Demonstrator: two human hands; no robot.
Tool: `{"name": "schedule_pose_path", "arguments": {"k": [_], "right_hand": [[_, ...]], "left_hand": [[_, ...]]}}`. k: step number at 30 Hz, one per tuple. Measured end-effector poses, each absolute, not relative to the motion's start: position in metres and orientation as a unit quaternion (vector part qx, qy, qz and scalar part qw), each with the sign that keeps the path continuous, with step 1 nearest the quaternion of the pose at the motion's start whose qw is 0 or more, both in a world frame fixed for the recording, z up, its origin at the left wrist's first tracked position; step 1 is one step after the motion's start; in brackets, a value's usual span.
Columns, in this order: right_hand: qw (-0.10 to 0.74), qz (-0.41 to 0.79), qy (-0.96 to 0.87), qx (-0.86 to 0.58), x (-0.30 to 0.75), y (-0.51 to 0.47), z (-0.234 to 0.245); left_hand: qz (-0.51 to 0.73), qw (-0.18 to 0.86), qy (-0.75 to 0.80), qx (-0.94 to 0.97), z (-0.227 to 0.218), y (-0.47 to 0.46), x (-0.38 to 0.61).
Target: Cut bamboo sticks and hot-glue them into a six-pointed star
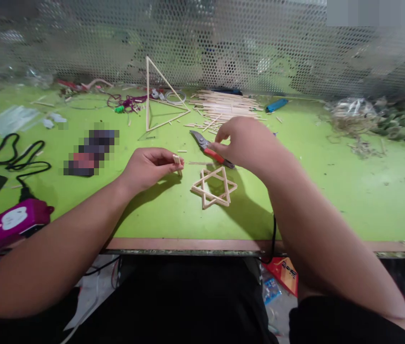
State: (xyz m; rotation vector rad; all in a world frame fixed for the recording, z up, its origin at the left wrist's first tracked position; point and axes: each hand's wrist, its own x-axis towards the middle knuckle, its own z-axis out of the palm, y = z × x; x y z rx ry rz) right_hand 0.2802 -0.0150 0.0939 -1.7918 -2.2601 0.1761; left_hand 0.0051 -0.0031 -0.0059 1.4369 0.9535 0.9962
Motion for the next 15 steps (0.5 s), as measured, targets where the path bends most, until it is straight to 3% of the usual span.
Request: {"name": "schedule_pose_path", "arguments": {"k": [2, 4, 12, 15], "right_hand": [[0.006, 0.085, -0.766, -0.637, 0.278, -0.006, 0.083], [-0.058, 0.098, -0.755, -0.645, 0.273, 0.002, 0.073], [-0.107, 0.122, -0.733, -0.66, 0.258, 0.016, 0.059], [-0.051, 0.101, -0.74, -0.663, 0.264, 0.015, 0.056]], "left_hand": [[0.421, 0.543, 0.4, 0.607, -0.007, -0.003, 0.005], [0.427, 0.538, 0.391, 0.613, -0.008, -0.004, 0.005], [0.421, 0.537, 0.398, 0.613, -0.01, -0.004, 0.006], [0.422, 0.536, 0.405, 0.609, -0.01, -0.003, 0.006]]}}
